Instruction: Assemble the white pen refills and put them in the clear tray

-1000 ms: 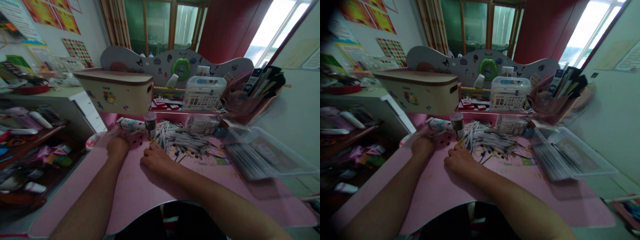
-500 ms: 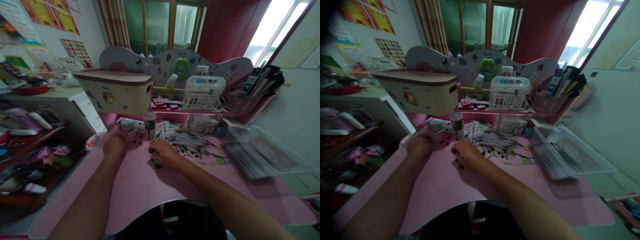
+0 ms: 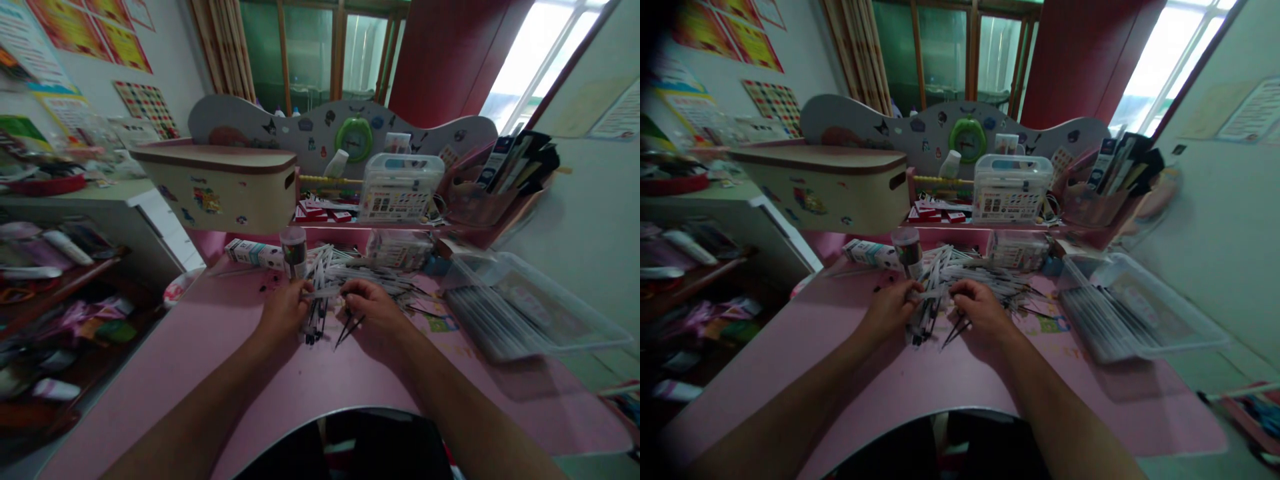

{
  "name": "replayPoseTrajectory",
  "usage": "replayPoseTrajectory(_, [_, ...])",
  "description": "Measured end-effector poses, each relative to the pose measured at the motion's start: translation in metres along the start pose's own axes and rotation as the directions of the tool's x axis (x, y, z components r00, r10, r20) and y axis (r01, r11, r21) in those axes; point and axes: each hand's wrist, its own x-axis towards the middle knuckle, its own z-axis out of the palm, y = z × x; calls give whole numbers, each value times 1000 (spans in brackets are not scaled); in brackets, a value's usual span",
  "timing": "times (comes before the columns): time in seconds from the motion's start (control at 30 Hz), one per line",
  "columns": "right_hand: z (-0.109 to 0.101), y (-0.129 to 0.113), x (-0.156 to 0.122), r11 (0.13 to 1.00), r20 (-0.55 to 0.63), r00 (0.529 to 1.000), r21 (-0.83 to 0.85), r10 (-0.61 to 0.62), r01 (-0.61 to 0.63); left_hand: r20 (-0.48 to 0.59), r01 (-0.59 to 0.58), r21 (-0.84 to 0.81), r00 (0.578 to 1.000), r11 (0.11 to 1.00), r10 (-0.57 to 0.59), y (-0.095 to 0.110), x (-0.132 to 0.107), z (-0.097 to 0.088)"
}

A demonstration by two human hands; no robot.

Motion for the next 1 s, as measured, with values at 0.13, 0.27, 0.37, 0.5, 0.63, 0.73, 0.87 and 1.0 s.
replayPoseTrajectory(0.13, [0,-3,-4,997,-7,999,64,39,-38,-40,24,-22,999,999,-25,9,-1,11])
replayPoseTrajectory(0.27, [-6,-8,0,999,-1,1000,52,5,-5,-58,7,-109,998,994,-13,14,-6,13])
replayPoseTrajectory(0.37, [-14,-12,6,996,13,997,-33,-77,77,-56,-45,-138,998,989,38,15,-14,12])
replayPoseTrajectory(0.5, [-19,-17,11,983,37,985,-64,-169,171,-88,-138,-131,988,982,127,12,-23,12])
replayPoseTrajectory(0.63, [-18,-16,13,975,-17,977,-72,-211,209,-83,-202,-118,978,972,193,10,-27,11])
replayPoseTrajectory(0.73, [-16,-15,12,969,-49,970,-71,-239,235,-67,-221,-102,974,970,215,9,-27,11])
replayPoseTrajectory(0.87, [-15,-17,10,962,-28,969,-129,-247,241,-50,-216,-118,976,969,211,8,-26,12])
replayPoseTrajectory(1.0, [-16,-21,9,953,-10,970,-191,-242,236,-42,-208,-145,978,967,204,6,-26,13])
